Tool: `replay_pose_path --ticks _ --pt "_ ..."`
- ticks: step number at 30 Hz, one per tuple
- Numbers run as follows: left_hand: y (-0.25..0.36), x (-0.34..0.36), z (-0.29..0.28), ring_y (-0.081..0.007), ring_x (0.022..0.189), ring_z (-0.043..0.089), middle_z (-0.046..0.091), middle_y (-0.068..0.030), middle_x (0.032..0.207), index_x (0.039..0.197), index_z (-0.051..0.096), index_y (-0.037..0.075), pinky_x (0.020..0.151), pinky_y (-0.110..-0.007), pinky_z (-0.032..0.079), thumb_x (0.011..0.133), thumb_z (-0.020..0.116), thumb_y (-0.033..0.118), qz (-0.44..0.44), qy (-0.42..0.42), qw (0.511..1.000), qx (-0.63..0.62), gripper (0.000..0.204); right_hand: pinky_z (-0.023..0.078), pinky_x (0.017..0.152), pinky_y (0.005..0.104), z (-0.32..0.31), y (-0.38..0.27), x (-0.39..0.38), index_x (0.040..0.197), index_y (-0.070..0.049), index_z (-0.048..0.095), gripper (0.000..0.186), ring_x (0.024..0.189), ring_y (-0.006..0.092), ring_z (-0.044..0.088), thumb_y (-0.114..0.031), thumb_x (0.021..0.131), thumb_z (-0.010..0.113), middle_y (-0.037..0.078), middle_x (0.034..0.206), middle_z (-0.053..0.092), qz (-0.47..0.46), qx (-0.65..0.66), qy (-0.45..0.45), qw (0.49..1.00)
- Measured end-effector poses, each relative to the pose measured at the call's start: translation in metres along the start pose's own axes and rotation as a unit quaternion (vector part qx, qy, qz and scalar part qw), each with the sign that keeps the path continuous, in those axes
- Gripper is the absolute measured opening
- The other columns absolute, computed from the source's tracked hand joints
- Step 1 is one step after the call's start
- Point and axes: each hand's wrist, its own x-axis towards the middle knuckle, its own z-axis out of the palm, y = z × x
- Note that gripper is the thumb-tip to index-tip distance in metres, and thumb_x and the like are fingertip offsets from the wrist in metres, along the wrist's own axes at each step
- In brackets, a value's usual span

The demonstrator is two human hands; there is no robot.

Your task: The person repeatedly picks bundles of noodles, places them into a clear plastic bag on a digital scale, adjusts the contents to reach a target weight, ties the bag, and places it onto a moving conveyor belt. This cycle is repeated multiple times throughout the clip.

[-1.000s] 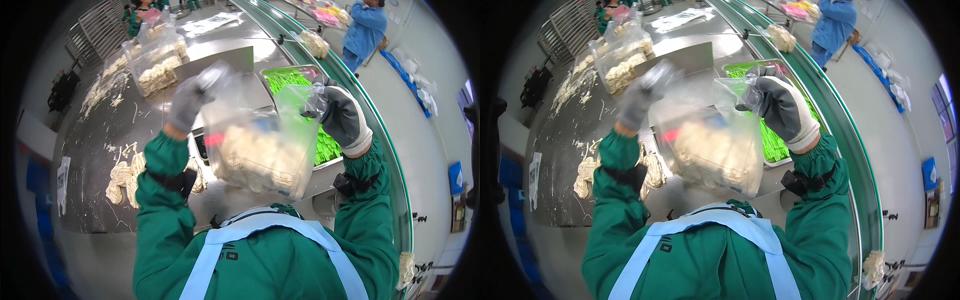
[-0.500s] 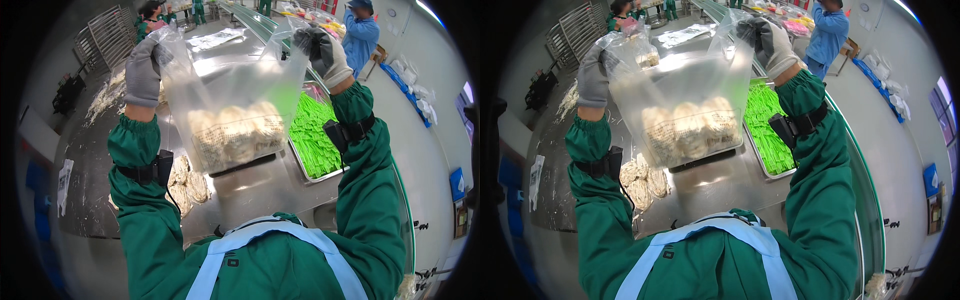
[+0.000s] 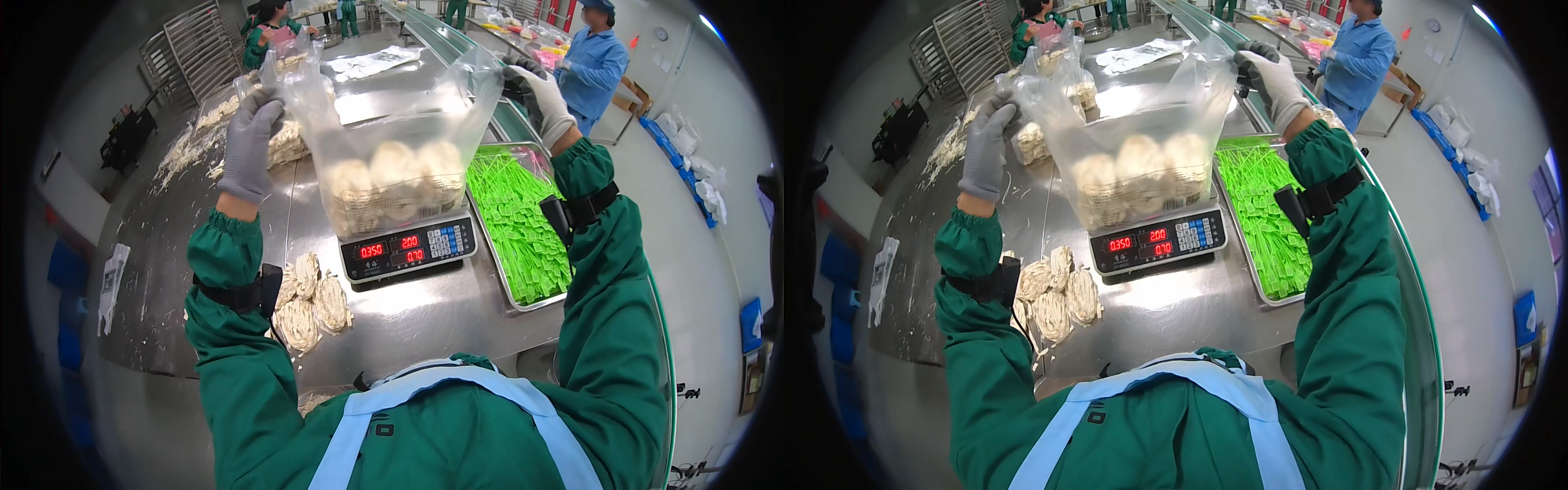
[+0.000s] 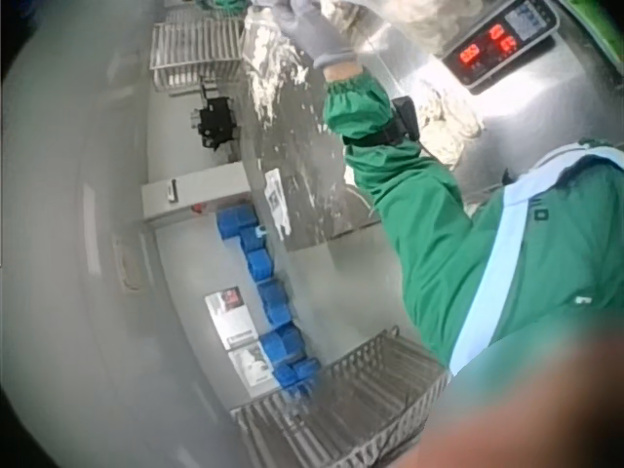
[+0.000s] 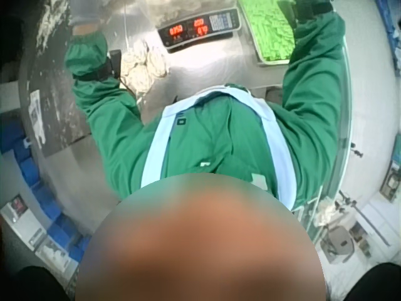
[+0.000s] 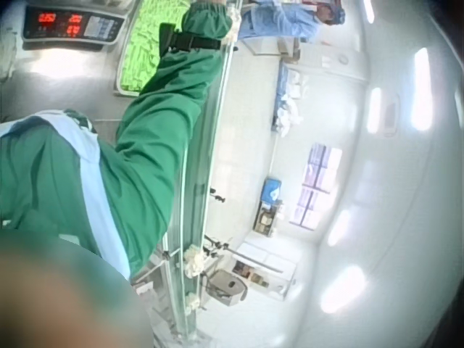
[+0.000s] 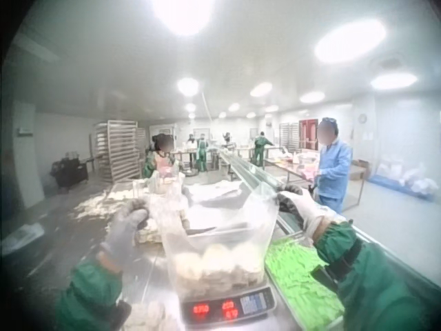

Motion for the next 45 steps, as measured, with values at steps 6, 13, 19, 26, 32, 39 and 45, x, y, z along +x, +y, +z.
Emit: replay_pose_path --ticks 6,13,19,26,32,39,45 --pt "0.024 -0.012 -0.011 -0.0235 0.122 0.045 0.042 -0.0182 0.131 0.140 0.031 -0.005 0.102 -0.032 0.038 0.082 0.073 0.036 0.122 0.040 0.985 0.115 0.083 0.049 0.074 0.0223 -0.014 0.003 0.006 0.131 -0.006 0.050 0.045 0.104 0.0153 0.063 -0.019 0.090 0.066 0.006 0.116 0.064 -0.119 -0.066 0.081 0.987" --pt "0.070 -0.018 0.011 -0.0292 0.134 0.036 0.033 -0.0248 0.144 0.146 0.021 -0.006 0.108 -0.035 0.034 0.077 0.075 0.047 0.192 0.052 0.946 0.257 0.103 0.049 0.081 0.0236 0.031 -0.025 -0.008 0.137 -0.002 0.039 0.069 0.101 0.0155 0.059 -0.014 0.080 0.076 0.011 0.117 0.057 -0.239 -0.076 0.052 0.967" --pt "0.056 -0.022 0.045 -0.0216 0.098 0.058 0.052 -0.0205 0.122 0.141 0.031 -0.004 0.084 -0.025 0.046 0.083 0.073 0.034 0.208 0.098 0.963 0.140 0.081 0.052 0.078 0.0278 0.074 -0.030 -0.013 0.135 0.004 0.040 0.073 0.099 0.0228 0.063 -0.021 0.078 0.079 0.013 0.117 0.060 -0.432 -0.395 0.235 0.776" --pt "0.007 0.025 0.021 -0.0211 0.099 0.059 0.058 -0.0148 0.116 0.144 0.029 -0.004 0.084 -0.032 0.051 0.079 0.076 0.016 0.030 0.057 0.970 0.233 0.082 0.051 0.082 0.0332 0.092 0.008 0.018 0.117 -0.001 0.059 0.046 0.090 0.0189 0.065 -0.026 0.081 0.074 0.014 0.100 0.068 -0.213 -0.442 0.198 0.849" --pt "0.031 -0.009 0.040 -0.0053 0.071 0.055 0.061 -0.0012 0.088 0.126 0.053 -0.002 0.061 -0.021 0.046 0.092 0.055 0.011 0.044 -0.010 0.996 -0.081 0.036 0.048 0.066 0.0215 0.099 -0.020 -0.011 0.099 0.001 0.066 0.012 0.072 0.0068 0.058 -0.003 0.088 0.065 0.001 0.086 0.065 -0.053 -0.048 -0.093 0.993" --pt "0.046 -0.051 0.106 -0.0056 0.069 0.054 0.062 0.0001 0.085 0.127 0.051 0.002 0.060 -0.022 0.045 0.093 0.054 0.007 0.054 -0.251 0.961 -0.099 0.034 0.050 0.071 0.0237 0.117 -0.059 -0.090 0.103 0.001 0.063 0.018 0.077 0.0072 0.059 -0.008 0.088 0.066 0.000 0.086 0.065 -0.204 -0.029 -0.240 0.949" --pt "-0.006 -0.121 0.108 -0.0051 0.070 0.053 0.061 0.0000 0.079 0.094 0.064 -0.003 0.065 -0.022 0.046 0.089 0.052 0.007 -0.054 -0.257 0.965 0.018 0.016 0.050 0.077 0.0313 0.076 -0.010 -0.181 0.105 -0.002 0.060 0.031 0.087 0.0209 0.063 -0.007 0.078 0.073 0.010 0.100 0.064 -0.124 -0.157 -0.250 0.948"
